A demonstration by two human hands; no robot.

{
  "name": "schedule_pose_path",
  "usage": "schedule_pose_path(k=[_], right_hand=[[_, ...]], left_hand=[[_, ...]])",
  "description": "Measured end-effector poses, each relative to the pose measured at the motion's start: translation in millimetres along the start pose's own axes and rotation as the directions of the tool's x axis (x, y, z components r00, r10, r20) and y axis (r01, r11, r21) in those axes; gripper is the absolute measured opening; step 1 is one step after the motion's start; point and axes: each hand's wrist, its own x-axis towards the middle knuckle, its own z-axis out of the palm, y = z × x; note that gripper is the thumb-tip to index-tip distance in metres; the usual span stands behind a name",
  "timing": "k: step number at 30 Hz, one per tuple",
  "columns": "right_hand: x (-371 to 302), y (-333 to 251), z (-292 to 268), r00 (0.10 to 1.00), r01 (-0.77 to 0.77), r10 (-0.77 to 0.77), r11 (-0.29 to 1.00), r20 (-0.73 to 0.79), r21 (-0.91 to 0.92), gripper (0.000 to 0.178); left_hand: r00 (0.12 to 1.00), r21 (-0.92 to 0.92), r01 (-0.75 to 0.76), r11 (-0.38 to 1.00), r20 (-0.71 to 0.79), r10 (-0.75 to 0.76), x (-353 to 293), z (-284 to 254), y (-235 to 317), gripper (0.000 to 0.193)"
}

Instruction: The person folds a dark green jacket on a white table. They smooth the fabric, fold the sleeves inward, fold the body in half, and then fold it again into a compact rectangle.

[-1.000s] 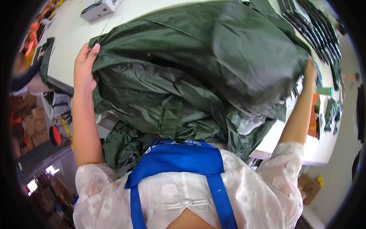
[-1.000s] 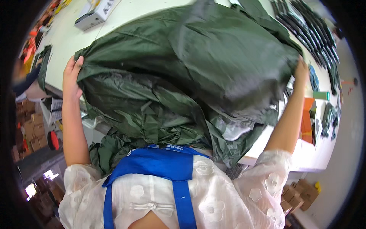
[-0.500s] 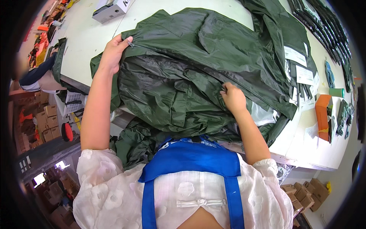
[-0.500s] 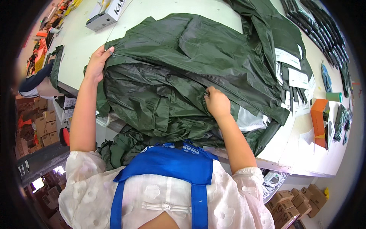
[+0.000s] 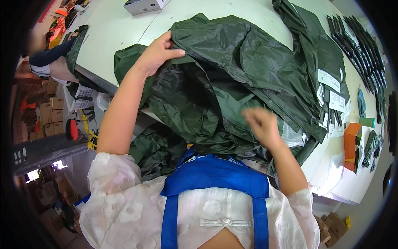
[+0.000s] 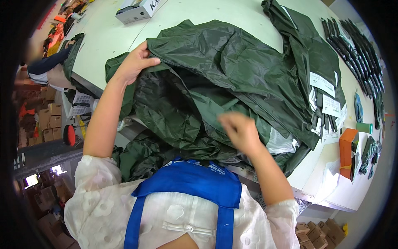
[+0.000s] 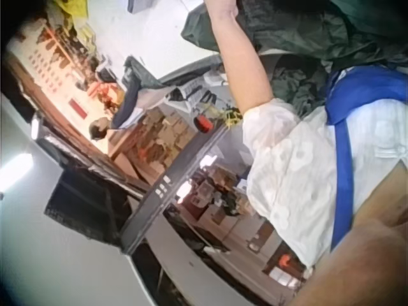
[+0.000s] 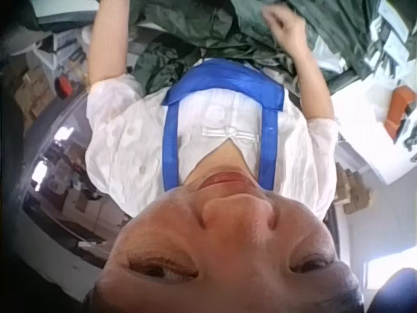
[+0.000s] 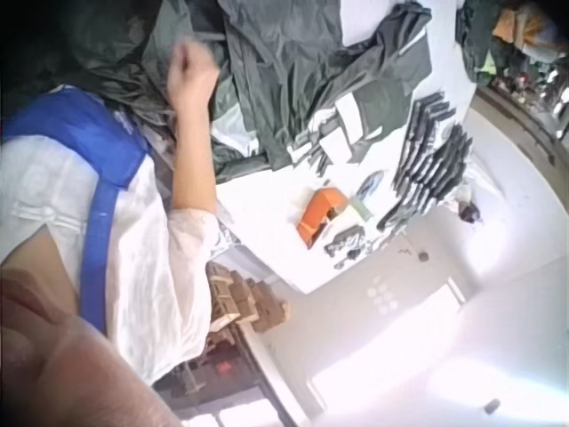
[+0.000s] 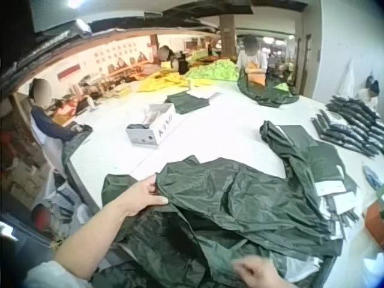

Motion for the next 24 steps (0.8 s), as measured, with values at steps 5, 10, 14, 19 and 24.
schedule_pose_path(k=[5,10,14,19,24], right_hand=[[132.9,-32.7,56.9,0.998,-0.049,0.057,0.927,-0.012,0.373,0.023],[172.3,-79.4,72.1,0.952,-0.302,0.305,0.927,0.024,0.223,0.038],[168.8,-77.5,69.5,0.983,-0.180,0.182,0.979,-0.017,0.093,0.035],[143.5,-86.9,36.8,0.981,-0.183,0.186,0.981,-0.048,0.057,0.032],[124.5,-93.9,5.9,0.949,-0.290,0.307,0.938,-0.068,0.192,0.031]], left_hand=[[0.993,0.060,0.037,0.998,0.112,-0.043,-15.0,-3.3,13.0,0.061],[0.998,0.326,-0.037,0.945,0.069,0.015,-22.8,-0.5,17.8,0.037],[0.964,0.639,-0.123,0.759,-0.105,0.245,-20.3,16.5,14.0,0.022],[0.924,0.650,-0.257,0.715,-0.051,0.378,-16.4,46.1,26.9,0.027],[0.911,0.564,-0.331,0.756,-0.019,0.413,-15.6,80.4,44.4,0.025]])
